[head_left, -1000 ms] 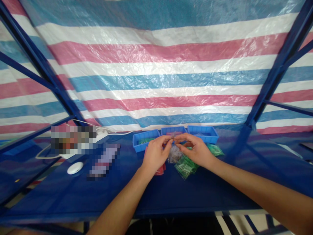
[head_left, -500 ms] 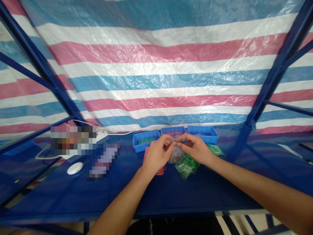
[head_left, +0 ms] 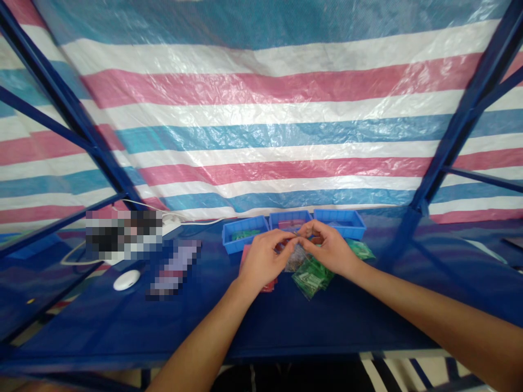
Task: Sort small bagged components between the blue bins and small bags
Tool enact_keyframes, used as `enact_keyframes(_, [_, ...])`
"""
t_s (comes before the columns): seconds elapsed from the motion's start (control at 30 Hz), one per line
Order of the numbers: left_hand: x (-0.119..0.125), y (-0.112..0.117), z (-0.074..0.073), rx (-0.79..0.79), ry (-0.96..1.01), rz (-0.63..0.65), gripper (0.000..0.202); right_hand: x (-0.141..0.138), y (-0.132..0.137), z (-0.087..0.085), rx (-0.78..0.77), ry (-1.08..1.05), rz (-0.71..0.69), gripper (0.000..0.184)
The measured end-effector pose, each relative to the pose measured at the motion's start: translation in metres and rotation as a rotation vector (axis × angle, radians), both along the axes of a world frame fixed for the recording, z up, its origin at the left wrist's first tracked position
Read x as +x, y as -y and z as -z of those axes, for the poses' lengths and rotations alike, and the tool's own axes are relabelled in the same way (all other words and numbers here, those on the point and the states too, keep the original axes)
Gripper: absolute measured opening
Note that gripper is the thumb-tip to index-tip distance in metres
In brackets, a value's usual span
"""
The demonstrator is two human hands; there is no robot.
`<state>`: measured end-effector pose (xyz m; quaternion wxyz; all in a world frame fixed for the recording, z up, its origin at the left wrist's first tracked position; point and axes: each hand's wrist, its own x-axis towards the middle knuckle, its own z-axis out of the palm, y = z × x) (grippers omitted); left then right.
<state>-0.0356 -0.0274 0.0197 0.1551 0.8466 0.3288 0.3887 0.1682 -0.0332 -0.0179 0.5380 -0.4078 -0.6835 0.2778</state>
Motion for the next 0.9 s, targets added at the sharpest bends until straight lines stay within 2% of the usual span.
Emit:
enact_keyframes(0.17, [0.001, 0.001, 0.001, -0.057, 0.059, -0.050, 0.027, 0.000, 0.004, -0.007, 0.066, 0.046, -0.015, 0.012])
enact_keyframes(0.37, [-0.001, -0.001, 0.002, -0.140, 0.071, -0.045, 0.030, 0.001, 0.007, -0.008, 0.162, 0.108, -0.030, 0.013])
enact_keyframes(0.53, [-0.001, -0.003, 0.003, -0.147, 0.059, -0.040, 0.026, 0.001, 0.010, -0.007, 0.207, 0.249, -0.032, 0.046])
enact_keyframes(0.63, [-0.002, -0.003, 0.003, -0.154, 0.056, -0.017, 0.024, 0.001, 0.012, -0.007, 0.233, 0.296, -0.046, 0.057])
enact_keyframes(0.77, [-0.004, -0.004, 0.002, -0.166, 0.063, 0.012, 0.023, 0.000, 0.013, -0.007, 0.218, 0.275, -0.053, 0.050])
enact_keyframes(0.9, [-0.004, -0.005, 0.003, -0.184, 0.070, 0.015, 0.025, 0.000, 0.011, -0.007, 0.183, 0.156, -0.001, 0.039])
